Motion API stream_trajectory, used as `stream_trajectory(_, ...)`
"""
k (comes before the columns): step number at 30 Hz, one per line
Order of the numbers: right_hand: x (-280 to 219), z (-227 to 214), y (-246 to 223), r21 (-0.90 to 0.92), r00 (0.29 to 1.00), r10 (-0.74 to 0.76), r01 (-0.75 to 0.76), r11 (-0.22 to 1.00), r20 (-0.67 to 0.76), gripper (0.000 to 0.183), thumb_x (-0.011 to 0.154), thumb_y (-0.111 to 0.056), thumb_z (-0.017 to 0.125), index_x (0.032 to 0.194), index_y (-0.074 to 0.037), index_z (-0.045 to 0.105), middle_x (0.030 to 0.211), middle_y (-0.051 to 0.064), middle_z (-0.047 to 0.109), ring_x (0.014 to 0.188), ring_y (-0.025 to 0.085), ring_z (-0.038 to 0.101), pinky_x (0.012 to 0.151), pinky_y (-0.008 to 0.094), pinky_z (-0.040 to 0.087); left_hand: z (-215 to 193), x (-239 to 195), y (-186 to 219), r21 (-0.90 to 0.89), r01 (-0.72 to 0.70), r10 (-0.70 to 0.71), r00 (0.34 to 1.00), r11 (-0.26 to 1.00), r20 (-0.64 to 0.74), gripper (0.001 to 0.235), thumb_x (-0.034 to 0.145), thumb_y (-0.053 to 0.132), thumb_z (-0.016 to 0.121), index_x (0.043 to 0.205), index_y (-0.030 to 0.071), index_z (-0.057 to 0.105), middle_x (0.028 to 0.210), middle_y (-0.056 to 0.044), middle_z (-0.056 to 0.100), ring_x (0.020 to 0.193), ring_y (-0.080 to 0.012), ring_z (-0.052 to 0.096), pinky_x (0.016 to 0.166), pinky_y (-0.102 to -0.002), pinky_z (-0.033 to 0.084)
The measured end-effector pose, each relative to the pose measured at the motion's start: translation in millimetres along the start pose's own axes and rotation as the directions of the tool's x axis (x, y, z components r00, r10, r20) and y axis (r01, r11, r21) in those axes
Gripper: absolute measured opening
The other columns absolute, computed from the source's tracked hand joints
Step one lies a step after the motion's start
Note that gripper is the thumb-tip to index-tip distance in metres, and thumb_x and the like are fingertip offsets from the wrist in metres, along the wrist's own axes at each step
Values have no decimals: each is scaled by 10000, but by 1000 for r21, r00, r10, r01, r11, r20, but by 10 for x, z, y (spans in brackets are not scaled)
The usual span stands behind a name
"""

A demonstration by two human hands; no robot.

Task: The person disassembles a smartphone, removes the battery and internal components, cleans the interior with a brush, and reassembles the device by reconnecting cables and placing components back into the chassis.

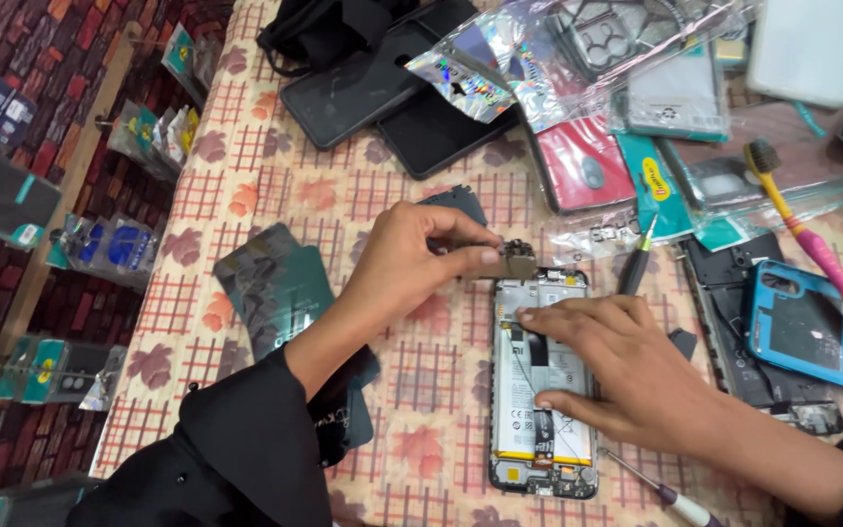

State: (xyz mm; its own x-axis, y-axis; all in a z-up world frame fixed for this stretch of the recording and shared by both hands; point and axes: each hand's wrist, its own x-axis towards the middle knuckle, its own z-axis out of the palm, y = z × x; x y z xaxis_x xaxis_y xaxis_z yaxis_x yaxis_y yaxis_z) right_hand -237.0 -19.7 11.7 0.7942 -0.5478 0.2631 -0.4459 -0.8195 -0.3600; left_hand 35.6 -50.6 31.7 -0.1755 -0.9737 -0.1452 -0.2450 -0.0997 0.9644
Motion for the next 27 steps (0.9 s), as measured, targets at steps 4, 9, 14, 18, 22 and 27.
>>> stream_trajectory(4,-5,-18,0,-14,1000,-22,22,1000,2,695,797,-431,776,1355,-86,547,1364,59,624,1250,277,551,992,482,380,49,71,-56,-62,-379,381,924,923,25,301,933,116,742,1219,22,731,1002,-54,800,739,-30,687,574,-204,532)
stream_trajectory(9,-18,7,20,-9,999,-33,33,999,-10,673,801,-432,775,1339,-95,550,1376,47,625,1257,265,559,994,476,386,91,46,-153,-187,-135,134,991,973,-16,234,922,105,691,1141,27,717,937,-43,779,549,-20,593,378,-195,437)
stream_trajectory(14,-33,12,30,0,999,-53,53,999,-12,652,796,-397,787,1323,-101,544,1379,40,631,1259,258,568,984,481,391,202,16,-175,-86,-288,281,956,954,-85,167,949,88,708,1087,-1,739,982,-54,776,731,-31,665,576,-202,519)
stream_trajectory(18,-36,11,11,14,993,-111,112,994,-47,575,793,-317,794,1287,-110,584,1313,22,667,1227,248,594,972,466,414,270,-12,-158,99,-377,389,908,921,-154,134,930,97,738,1042,32,772,937,-39,803,800,-69,733,684,-217,560)
stream_trajectory(22,-61,-15,14,90,971,-232,235,968,-51,435,838,-218,778,1236,-124,629,1223,5,704,1150,212,651,948,425,456,337,-20,-131,110,-373,387,906,921,-172,122,925,104,742,1030,47,768,921,-34,807,808,-78,761,692,-217,590)
stream_trajectory(27,-99,-72,36,180,898,-430,439,880,-90,336,931,-162,749,1236,-104,618,1195,49,698,1074,213,698,904,396,529,439,18,-113,61,-365,370,913,929,-171,127,927,97,740,1032,28,757,920,-46,800,808,-84,762,708,-231,608)
